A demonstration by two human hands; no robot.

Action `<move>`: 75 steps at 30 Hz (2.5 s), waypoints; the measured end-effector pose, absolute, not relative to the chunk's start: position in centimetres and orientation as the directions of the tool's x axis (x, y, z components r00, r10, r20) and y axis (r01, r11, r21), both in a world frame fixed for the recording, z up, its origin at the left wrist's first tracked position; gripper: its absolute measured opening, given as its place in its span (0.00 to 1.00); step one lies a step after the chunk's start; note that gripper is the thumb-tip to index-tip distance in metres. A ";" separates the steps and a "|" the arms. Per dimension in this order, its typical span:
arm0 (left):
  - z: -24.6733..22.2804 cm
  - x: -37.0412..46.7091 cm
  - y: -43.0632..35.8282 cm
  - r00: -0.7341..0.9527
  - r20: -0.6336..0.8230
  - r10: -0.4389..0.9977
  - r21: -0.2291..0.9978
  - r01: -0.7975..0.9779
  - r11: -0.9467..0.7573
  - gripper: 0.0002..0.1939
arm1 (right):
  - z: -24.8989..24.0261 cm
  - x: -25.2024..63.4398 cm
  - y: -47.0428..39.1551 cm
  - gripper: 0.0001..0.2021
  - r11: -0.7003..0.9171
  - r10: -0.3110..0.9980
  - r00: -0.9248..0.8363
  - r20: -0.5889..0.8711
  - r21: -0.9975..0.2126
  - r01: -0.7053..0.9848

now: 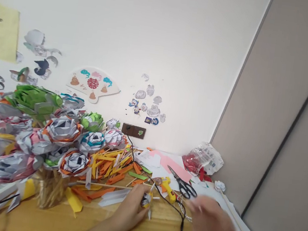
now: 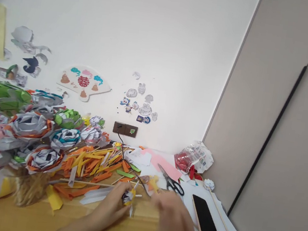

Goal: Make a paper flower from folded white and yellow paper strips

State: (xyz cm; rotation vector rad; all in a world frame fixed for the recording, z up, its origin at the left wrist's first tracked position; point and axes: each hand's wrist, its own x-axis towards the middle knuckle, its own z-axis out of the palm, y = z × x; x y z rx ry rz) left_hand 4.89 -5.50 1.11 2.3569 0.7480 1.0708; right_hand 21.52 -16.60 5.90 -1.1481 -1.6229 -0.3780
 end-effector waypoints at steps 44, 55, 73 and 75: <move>-0.5 5.9 -4.4 0.590 0.635 0.499 0.336 0.371 -0.866 0.17 | -2.7 19.5 -6.3 0.18 0.321 0.871 0.233 0.433 -0.860 0.397; -1.1 5.9 -4.8 0.596 0.624 0.507 0.358 0.359 -0.862 0.18 | -2.4 19.4 -6.5 0.17 0.323 0.872 0.250 0.421 -0.878 0.354; -1.2 5.8 -4.5 0.615 0.649 0.447 0.363 0.266 -0.893 0.14 | -3.0 19.8 -6.4 0.19 0.281 0.873 0.270 0.407 -0.871 0.403; -0.9 5.7 -4.5 0.634 0.638 0.437 0.356 0.260 -0.897 0.15 | -2.6 19.6 -6.6 0.18 0.292 0.871 0.265 0.413 -0.870 0.398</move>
